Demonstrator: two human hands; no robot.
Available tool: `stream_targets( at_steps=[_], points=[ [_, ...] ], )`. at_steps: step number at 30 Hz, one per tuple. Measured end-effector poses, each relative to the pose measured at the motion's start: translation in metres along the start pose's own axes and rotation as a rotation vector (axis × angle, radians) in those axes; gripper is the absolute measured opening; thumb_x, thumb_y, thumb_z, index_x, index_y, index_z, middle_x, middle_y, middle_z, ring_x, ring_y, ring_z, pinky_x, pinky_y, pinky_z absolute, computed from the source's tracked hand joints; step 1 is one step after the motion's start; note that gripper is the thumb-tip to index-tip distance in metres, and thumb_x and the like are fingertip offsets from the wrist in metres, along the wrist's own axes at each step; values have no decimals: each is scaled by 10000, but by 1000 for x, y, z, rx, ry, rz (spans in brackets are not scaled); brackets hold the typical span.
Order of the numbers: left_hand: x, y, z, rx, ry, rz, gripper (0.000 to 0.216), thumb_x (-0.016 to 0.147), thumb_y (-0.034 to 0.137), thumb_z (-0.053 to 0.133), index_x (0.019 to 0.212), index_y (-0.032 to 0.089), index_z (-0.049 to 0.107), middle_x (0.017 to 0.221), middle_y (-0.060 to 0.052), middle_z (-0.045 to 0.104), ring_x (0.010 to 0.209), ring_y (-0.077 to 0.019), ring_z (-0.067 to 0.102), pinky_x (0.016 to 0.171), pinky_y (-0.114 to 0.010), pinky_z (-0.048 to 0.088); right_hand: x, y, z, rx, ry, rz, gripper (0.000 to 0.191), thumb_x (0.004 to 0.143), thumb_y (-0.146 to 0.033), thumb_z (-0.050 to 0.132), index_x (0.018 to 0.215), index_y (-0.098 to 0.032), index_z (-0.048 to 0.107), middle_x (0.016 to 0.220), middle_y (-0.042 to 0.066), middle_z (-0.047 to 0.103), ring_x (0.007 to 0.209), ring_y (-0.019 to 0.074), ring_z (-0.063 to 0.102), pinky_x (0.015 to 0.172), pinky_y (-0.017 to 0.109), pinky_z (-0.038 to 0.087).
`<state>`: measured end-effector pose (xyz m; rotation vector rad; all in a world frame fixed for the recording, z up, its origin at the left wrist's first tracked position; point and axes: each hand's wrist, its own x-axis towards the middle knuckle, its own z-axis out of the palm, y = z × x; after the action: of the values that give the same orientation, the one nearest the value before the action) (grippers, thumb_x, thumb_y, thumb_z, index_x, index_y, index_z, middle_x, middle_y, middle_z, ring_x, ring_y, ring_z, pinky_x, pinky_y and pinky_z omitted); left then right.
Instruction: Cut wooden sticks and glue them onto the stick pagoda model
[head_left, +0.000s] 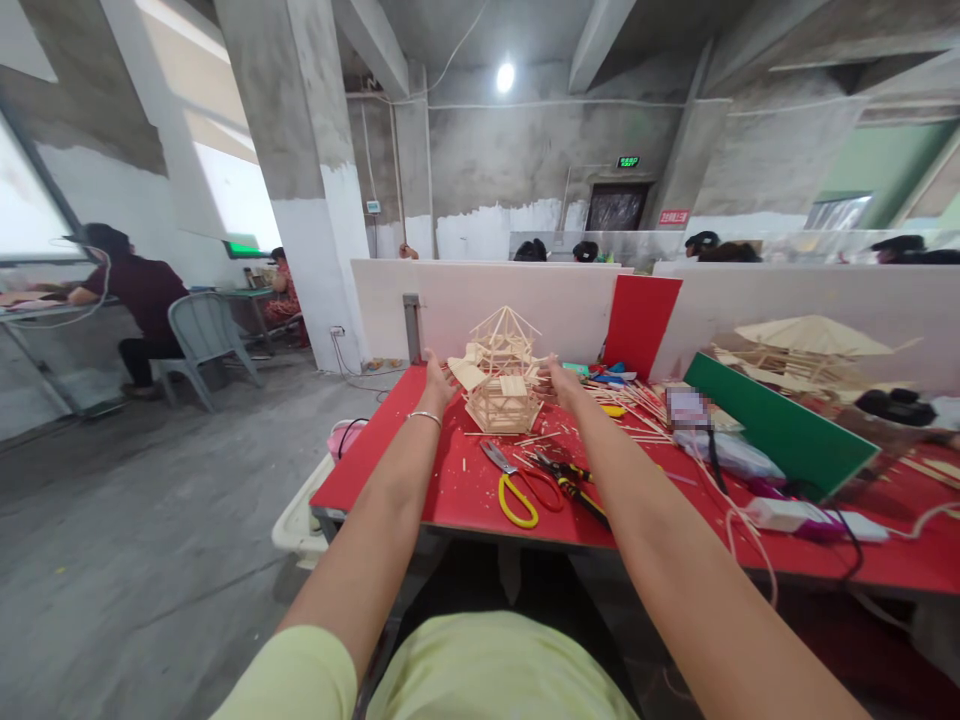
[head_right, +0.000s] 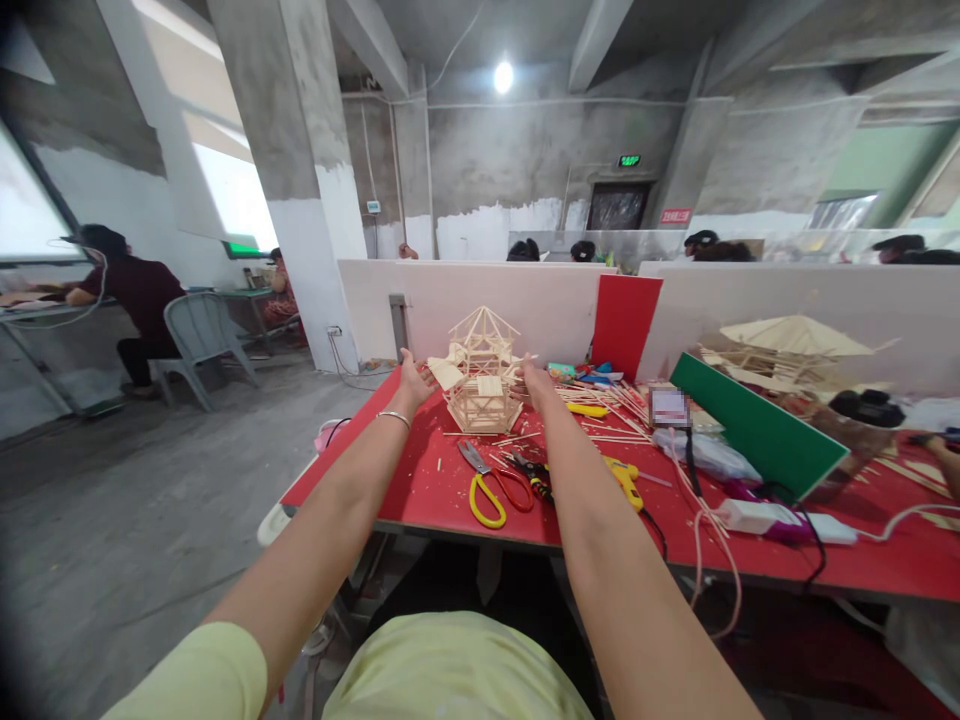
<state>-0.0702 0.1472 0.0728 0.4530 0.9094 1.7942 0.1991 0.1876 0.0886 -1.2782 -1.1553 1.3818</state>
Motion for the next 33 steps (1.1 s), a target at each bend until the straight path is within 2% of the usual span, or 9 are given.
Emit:
stream_targets(
  at_steps=[4, 6, 12, 16, 20, 25, 33],
  points=[
    [2, 1, -2, 14, 10, -29, 743, 819, 844, 317, 1070, 198, 583, 1208, -177, 639, 1197, -321, 599, 906, -448, 555, 4, -3, -5, -33, 56, -19, 549, 964, -647, 382, 1060, -180, 653, 878, 78, 694, 778, 178, 661, 682, 326, 573],
    [3, 1, -3, 30, 29, -31, 732, 825, 837, 316, 1063, 200, 588, 1210, -175, 639, 1202, -325, 595, 922, -459, 545, 7, -4, -8, -43, 91, -29, 595, 945, -700, 335, 1043, -212, 662, 814, 71, 691, 769, 192, 660, 663, 314, 569],
    [4, -9, -4, 95, 173, -50, 695, 853, 804, 306, 1037, 197, 590, 1222, -189, 614, 1295, -342, 518, 904, -458, 542, 17, -4, -15, -1, 106, 1, 707, 901, -781, 218, 1154, -249, 608, 960, 107, 684, 897, 221, 666, 723, 310, 572],
    [8, -17, -3, 83, 161, -128, 751, 816, 850, 281, 1009, 197, 597, 1182, -192, 623, 1201, -357, 573, 818, -457, 565, 25, -7, -13, 62, 47, 67, 790, 881, -804, 111, 1200, -219, 535, 1037, 147, 650, 863, 216, 680, 711, 351, 581],
    [15, -22, -4, 57, 71, -176, 802, 781, 887, 245, 1003, 209, 611, 1139, -169, 645, 1078, -331, 629, 753, -445, 573, 35, -8, -9, 110, -9, 126, 699, 904, -777, 144, 1159, -230, 496, 1018, 132, 647, 810, 207, 686, 690, 378, 583],
    [22, -28, -11, -19, -19, -222, 818, 786, 883, 242, 1022, 200, 625, 1129, -170, 662, 1042, -337, 645, 770, -466, 568, 41, -5, -6, 167, -23, 155, 528, 952, -699, 231, 1021, -242, 487, 939, 75, 643, 776, 177, 678, 675, 335, 582],
    [35, -30, -24, -152, -14, -214, 821, 793, 872, 280, 1111, 185, 598, 1075, -194, 677, 980, -327, 676, 753, -452, 577, 32, 0, 6, 203, -14, 164, 496, 996, -609, 255, 892, -210, 531, 807, 65, 636, 746, 173, 657, 627, 295, 579]
  ],
)
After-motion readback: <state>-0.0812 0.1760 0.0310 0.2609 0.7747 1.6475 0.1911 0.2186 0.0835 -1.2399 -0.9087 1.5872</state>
